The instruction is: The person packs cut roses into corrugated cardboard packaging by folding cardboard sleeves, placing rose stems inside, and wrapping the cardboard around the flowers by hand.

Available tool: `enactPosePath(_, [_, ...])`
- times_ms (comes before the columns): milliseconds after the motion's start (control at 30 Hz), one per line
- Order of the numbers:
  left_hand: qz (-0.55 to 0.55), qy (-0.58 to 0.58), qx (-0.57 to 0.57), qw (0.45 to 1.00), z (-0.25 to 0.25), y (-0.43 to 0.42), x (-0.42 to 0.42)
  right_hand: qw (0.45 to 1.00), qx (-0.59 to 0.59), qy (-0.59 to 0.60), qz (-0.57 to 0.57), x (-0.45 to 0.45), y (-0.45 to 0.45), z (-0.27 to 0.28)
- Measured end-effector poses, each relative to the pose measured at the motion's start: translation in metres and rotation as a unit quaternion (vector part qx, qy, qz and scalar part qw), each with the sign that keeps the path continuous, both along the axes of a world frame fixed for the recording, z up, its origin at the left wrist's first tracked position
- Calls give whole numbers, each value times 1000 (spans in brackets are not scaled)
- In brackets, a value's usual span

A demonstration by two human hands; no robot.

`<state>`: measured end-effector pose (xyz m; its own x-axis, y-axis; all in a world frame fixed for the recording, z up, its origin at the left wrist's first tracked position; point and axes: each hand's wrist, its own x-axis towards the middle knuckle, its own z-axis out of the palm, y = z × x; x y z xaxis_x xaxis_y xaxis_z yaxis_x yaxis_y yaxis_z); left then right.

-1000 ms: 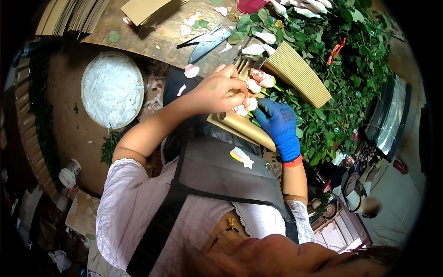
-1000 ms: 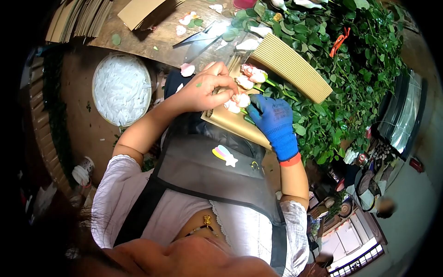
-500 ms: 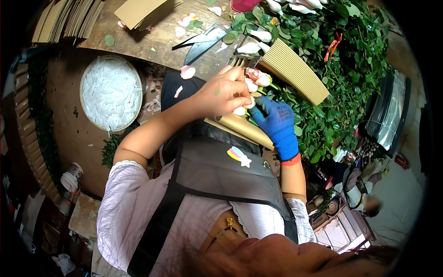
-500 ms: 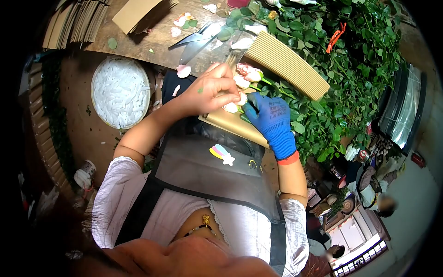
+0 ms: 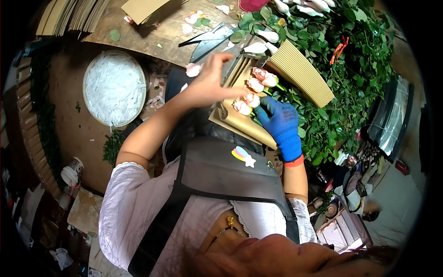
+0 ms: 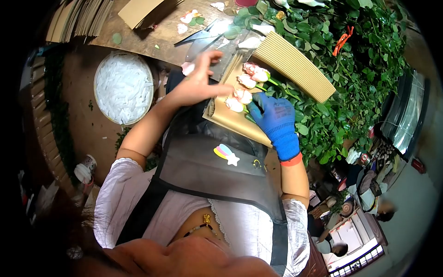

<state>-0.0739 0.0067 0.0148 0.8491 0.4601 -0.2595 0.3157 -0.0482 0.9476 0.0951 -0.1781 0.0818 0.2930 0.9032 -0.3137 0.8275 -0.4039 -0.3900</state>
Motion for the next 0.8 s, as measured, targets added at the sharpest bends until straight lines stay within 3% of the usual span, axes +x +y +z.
enactPosePath(200, [-143,-19,95,985,-14,-12,18,999,-8,-31,32,2,-1,-2])
enactPosePath(367, [-47,-75,-14,996,-17,-6,7,999,-1,-33,26,0,-1,0])
enactPosePath(467, [-198,-83,39,976,0,19,-8,999,-10,-28,22,0,0,0])
enactPosePath(800, [-231,-89,80,965,10,19,6,999,-37,-21,15,1,-1,-3])
